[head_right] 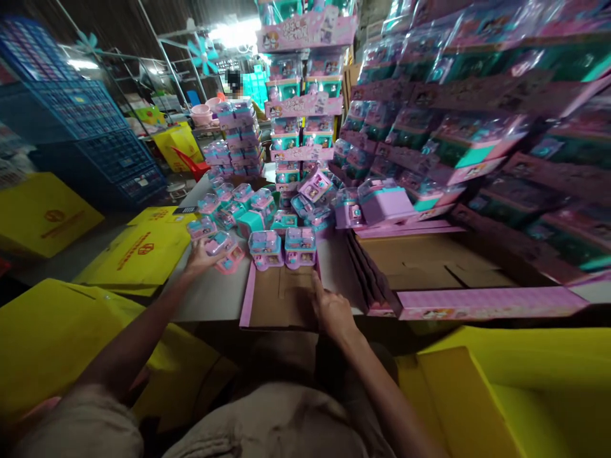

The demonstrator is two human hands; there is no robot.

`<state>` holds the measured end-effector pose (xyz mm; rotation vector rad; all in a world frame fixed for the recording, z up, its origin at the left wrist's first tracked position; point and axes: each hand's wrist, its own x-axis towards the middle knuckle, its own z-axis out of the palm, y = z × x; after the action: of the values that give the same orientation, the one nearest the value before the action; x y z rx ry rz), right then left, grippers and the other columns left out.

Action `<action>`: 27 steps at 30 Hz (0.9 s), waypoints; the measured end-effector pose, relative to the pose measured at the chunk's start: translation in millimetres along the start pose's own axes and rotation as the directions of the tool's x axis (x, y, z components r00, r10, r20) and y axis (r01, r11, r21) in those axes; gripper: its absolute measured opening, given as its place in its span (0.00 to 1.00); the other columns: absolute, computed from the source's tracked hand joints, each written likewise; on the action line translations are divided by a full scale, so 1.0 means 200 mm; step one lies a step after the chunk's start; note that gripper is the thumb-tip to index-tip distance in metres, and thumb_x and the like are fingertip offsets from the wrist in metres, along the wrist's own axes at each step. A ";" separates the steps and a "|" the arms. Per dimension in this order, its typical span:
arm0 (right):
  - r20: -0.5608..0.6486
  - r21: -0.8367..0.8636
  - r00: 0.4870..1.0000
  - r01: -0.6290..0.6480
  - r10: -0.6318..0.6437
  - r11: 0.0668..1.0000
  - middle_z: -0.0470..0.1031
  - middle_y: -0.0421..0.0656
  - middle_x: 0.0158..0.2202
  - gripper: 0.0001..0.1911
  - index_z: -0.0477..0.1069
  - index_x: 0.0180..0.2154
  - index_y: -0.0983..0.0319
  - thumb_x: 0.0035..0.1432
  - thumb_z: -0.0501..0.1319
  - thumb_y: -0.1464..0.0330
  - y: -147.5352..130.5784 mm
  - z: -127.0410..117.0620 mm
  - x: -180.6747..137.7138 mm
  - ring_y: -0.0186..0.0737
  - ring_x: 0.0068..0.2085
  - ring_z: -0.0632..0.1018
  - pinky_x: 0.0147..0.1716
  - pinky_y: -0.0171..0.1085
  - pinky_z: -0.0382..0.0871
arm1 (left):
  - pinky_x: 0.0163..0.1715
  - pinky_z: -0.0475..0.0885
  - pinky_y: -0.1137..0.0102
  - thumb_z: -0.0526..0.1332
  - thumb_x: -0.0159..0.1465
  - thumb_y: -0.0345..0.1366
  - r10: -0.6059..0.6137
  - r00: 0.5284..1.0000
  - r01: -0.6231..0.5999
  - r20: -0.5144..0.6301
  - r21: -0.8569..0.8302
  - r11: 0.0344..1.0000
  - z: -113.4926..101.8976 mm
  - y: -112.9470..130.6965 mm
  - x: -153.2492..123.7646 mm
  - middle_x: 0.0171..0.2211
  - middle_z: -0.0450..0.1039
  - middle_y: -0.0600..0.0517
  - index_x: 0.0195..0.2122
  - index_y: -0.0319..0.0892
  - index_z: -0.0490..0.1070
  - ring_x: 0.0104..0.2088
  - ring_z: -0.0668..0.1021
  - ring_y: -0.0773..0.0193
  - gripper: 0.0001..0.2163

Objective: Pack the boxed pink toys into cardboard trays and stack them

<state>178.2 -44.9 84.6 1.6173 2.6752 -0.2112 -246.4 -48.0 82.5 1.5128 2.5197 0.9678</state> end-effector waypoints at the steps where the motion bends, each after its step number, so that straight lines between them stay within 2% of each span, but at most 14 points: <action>1: 0.002 0.003 1.000 0.009 -0.009 1.000 0.86 0.54 0.45 0.29 0.60 0.74 0.61 0.76 0.53 0.66 0.01 0.01 0.00 0.52 0.46 0.88 0.41 0.40 0.77 | 0.60 0.73 0.49 0.75 0.48 0.52 0.012 0.999 -0.011 0.040 -0.020 1.000 -0.03 -0.02 -0.01 0.53 0.73 0.38 0.52 0.41 0.70 0.59 0.75 0.39 0.34; 3: -0.014 0.009 0.999 0.041 -0.041 0.999 0.87 0.53 0.44 0.29 0.60 0.74 0.61 0.75 0.54 0.67 0.02 0.03 0.00 0.52 0.44 0.88 0.40 0.41 0.77 | 0.58 0.74 0.51 0.76 0.45 0.57 0.035 0.985 -0.022 0.169 -0.076 0.997 -0.10 -0.04 -0.02 0.51 0.75 0.41 0.50 0.41 0.72 0.56 0.77 0.41 0.36; 5: -0.051 0.005 0.994 0.092 -0.092 0.996 0.87 0.52 0.41 0.29 0.61 0.73 0.61 0.74 0.54 0.68 0.02 0.06 0.00 0.52 0.41 0.88 0.39 0.40 0.77 | 0.55 0.75 0.54 0.75 0.43 0.62 0.010 0.960 0.037 0.281 -0.159 0.987 -0.17 -0.05 0.01 0.48 0.77 0.42 0.49 0.41 0.75 0.52 0.79 0.44 0.38; 6: -0.076 -0.002 0.990 0.117 -0.116 0.993 0.87 0.51 0.40 0.29 0.62 0.73 0.60 0.74 0.54 0.69 0.02 0.08 0.01 0.51 0.40 0.88 0.38 0.40 0.77 | 0.53 0.76 0.55 0.74 0.42 0.64 -0.015 0.956 0.079 0.294 -0.204 0.976 -0.21 -0.04 0.04 0.47 0.78 0.43 0.48 0.41 0.75 0.50 0.80 0.45 0.39; 8: -0.134 -0.011 0.977 0.165 -0.165 0.986 0.87 0.50 0.37 0.29 0.65 0.71 0.60 0.72 0.55 0.70 0.03 0.11 0.01 0.51 0.37 0.88 0.35 0.39 0.77 | 0.49 0.77 0.58 0.73 0.42 0.67 -0.065 0.972 0.131 0.228 -0.290 0.948 -0.28 -0.03 0.11 0.45 0.78 0.43 0.48 0.39 0.76 0.48 0.80 0.48 0.41; 10: -0.203 -0.008 0.956 0.215 -0.212 0.977 0.87 0.48 0.34 0.28 0.67 0.70 0.60 0.71 0.56 0.70 0.04 0.14 0.02 0.50 0.35 0.88 0.33 0.38 0.77 | 0.46 0.77 0.60 0.73 0.42 0.66 -0.094 0.989 0.129 0.116 -0.346 0.929 -0.33 -0.01 0.19 0.43 0.78 0.44 0.48 0.38 0.76 0.45 0.80 0.51 0.41; 12: -0.267 -0.005 0.929 0.264 -0.256 0.964 0.87 0.47 0.33 0.28 0.69 0.69 0.60 0.70 0.57 0.71 0.06 0.17 0.02 0.48 0.33 0.88 0.31 0.37 0.76 | 0.42 0.78 0.62 0.73 0.44 0.64 -0.102 0.993 0.119 0.065 -0.378 0.918 -0.36 0.01 0.26 0.39 0.78 0.46 0.47 0.39 0.76 0.42 0.80 0.53 0.38; 16: -0.317 -0.007 0.900 0.313 -0.299 0.950 0.86 0.46 0.32 0.27 0.72 0.66 0.59 0.68 0.58 0.73 0.09 0.21 0.02 0.47 0.31 0.87 0.29 0.35 0.74 | 0.37 0.78 0.63 0.72 0.50 0.58 -0.072 0.997 0.076 0.026 -0.378 0.923 -0.30 0.06 0.36 0.34 0.78 0.48 0.42 0.40 0.76 0.38 0.80 0.54 0.28; 21: -0.290 -0.010 0.902 0.333 -0.321 0.943 0.86 0.47 0.31 0.26 0.73 0.66 0.59 0.68 0.57 0.73 0.09 0.24 0.02 0.46 0.30 0.86 0.31 0.35 0.75 | 0.44 0.79 0.61 0.73 0.50 0.50 -0.010 1.000 0.015 0.016 -0.354 0.935 -0.16 0.18 0.51 0.37 0.79 0.46 0.37 0.42 0.76 0.43 0.81 0.52 0.20; 24: -0.275 0.005 0.893 0.372 -0.357 0.928 0.86 0.47 0.31 0.25 0.73 0.65 0.60 0.70 0.56 0.72 0.07 0.23 0.03 0.45 0.32 0.87 0.31 0.34 0.74 | 0.49 0.78 0.60 0.71 0.52 0.50 0.056 0.993 -0.019 0.103 -0.328 0.944 -0.11 0.23 0.56 0.43 0.81 0.44 0.41 0.42 0.77 0.48 0.81 0.50 0.21; 27: -0.246 0.045 0.900 0.382 -0.360 0.923 0.87 0.48 0.36 0.25 0.72 0.66 0.61 0.71 0.54 0.73 0.08 0.21 0.03 0.45 0.34 0.87 0.32 0.35 0.75 | 0.52 0.78 0.57 0.71 0.52 0.56 0.140 0.942 -0.087 0.304 -0.181 0.980 -0.11 0.21 0.51 0.53 0.80 0.40 0.50 0.42 0.76 0.54 0.81 0.45 0.30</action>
<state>186.1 -37.4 40.0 1.1963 3.1868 -0.1553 -273.4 37.0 150.4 1.6282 2.1008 0.8436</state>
